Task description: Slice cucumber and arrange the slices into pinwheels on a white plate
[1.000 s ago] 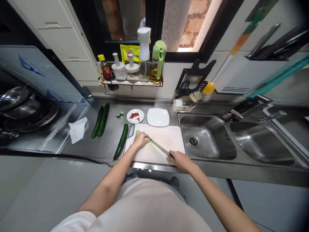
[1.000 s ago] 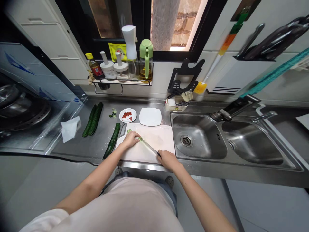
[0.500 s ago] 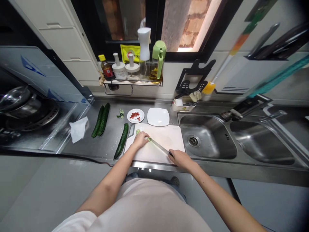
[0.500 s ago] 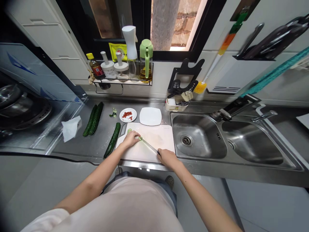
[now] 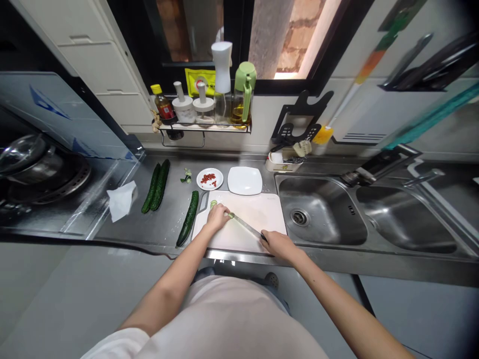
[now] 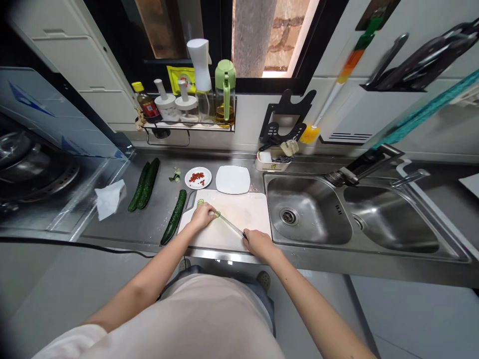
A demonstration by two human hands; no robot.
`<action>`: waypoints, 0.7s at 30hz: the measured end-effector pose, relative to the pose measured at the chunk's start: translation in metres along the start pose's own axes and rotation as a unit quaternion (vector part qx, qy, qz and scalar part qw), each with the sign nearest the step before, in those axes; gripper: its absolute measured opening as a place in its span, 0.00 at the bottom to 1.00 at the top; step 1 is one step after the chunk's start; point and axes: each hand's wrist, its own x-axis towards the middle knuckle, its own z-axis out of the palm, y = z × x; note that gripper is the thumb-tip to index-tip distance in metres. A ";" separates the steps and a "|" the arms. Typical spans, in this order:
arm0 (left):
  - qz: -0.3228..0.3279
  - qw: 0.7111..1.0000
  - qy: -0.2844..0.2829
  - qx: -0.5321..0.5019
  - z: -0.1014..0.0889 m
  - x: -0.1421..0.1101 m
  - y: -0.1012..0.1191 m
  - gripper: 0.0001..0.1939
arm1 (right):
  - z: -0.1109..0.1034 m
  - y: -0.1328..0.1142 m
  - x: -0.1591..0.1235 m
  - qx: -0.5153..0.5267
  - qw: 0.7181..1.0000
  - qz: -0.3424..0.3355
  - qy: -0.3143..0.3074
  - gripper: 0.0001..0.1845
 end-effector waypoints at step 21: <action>-0.065 0.998 0.004 0.013 -0.004 -0.006 0.014 0.09 | -0.001 -0.003 0.002 -0.009 1.000 0.001 0.002 0.16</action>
